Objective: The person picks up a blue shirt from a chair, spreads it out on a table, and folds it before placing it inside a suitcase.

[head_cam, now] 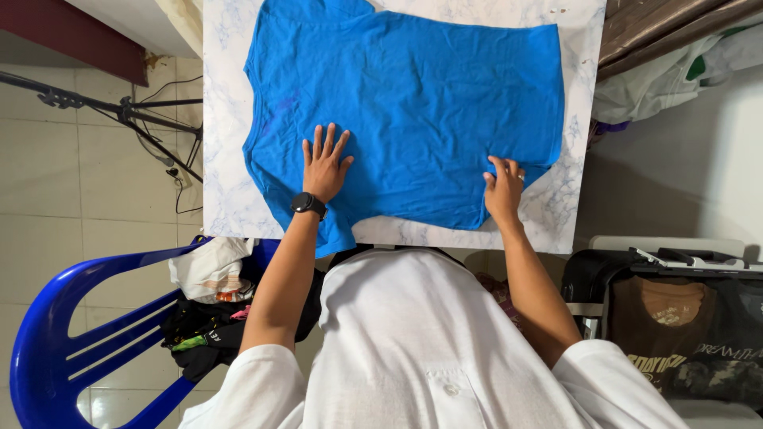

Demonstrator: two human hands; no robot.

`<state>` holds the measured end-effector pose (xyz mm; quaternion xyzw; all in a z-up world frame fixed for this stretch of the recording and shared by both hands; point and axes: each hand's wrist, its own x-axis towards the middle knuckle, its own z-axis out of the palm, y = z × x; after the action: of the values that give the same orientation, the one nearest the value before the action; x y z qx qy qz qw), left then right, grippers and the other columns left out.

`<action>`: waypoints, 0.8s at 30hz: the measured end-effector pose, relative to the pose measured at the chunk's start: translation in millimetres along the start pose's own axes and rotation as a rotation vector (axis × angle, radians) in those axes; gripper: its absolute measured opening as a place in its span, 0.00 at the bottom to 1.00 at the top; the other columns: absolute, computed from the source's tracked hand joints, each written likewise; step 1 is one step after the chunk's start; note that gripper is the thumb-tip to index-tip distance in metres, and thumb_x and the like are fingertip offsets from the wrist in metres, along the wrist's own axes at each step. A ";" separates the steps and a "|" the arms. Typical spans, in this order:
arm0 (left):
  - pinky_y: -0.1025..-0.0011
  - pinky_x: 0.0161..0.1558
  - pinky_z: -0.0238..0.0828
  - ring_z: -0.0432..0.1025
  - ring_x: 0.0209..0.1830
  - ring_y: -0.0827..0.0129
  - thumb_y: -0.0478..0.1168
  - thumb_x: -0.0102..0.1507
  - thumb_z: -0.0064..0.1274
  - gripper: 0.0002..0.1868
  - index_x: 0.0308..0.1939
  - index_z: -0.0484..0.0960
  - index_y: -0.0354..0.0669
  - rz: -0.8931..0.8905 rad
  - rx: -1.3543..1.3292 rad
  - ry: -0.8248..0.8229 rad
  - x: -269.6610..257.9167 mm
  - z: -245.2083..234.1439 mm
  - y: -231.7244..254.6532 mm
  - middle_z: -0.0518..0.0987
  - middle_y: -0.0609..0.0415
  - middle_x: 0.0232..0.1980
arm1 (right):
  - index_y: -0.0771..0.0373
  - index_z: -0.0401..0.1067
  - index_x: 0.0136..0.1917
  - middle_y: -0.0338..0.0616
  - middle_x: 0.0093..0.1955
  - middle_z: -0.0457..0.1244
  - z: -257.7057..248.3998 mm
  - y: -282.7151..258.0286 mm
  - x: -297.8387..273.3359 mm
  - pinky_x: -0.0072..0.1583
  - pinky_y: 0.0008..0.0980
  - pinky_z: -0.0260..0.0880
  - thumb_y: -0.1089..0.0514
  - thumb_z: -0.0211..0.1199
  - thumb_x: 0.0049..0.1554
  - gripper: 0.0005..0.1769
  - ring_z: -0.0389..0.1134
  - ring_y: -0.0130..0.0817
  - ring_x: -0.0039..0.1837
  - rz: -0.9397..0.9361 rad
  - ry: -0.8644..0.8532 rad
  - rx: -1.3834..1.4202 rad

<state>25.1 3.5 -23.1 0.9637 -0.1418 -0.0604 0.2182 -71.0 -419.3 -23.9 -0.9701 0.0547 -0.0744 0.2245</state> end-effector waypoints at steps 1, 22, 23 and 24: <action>0.39 0.76 0.36 0.41 0.84 0.49 0.53 0.72 0.46 0.30 0.78 0.63 0.59 -0.005 0.031 0.038 -4.9 5.3 0.0 0.56 0.50 0.82 | 0.57 0.74 0.66 0.49 0.62 0.62 1.8 7.3 -6.5 0.64 0.52 0.64 0.68 0.65 0.60 0.21 0.61 0.53 0.64 0.008 0.021 0.032; 0.46 0.79 0.33 0.42 0.85 0.54 0.53 0.75 0.37 0.30 0.80 0.59 0.50 -0.176 0.069 0.137 -32.4 11.7 32.4 0.53 0.47 0.84 | 0.57 0.65 0.74 0.62 0.81 0.49 19.1 -21.5 3.8 0.76 0.61 0.48 0.49 0.59 0.69 0.23 0.48 0.64 0.80 0.094 0.201 -0.013; 0.46 0.79 0.33 0.42 0.85 0.54 0.53 0.75 0.37 0.30 0.80 0.59 0.49 -0.170 0.072 0.134 -34.1 11.7 32.4 0.53 0.47 0.84 | 0.56 0.62 0.77 0.62 0.82 0.48 25.2 -30.8 13.8 0.78 0.61 0.47 0.44 0.56 0.70 0.27 0.47 0.64 0.81 0.035 0.142 0.010; 0.46 0.79 0.33 0.42 0.85 0.54 0.53 0.75 0.37 0.30 0.80 0.59 0.49 -0.174 0.075 0.135 -37.2 11.7 32.5 0.53 0.47 0.84 | 0.56 0.62 0.77 0.62 0.82 0.48 31.4 -40.0 21.3 0.78 0.61 0.47 0.44 0.56 0.70 0.27 0.47 0.64 0.81 0.032 0.140 0.013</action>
<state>-20.4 -18.2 -17.3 0.9816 -0.0449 -0.0087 0.1852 -41.8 -373.2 -31.6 -0.9600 0.0855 -0.1389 0.2275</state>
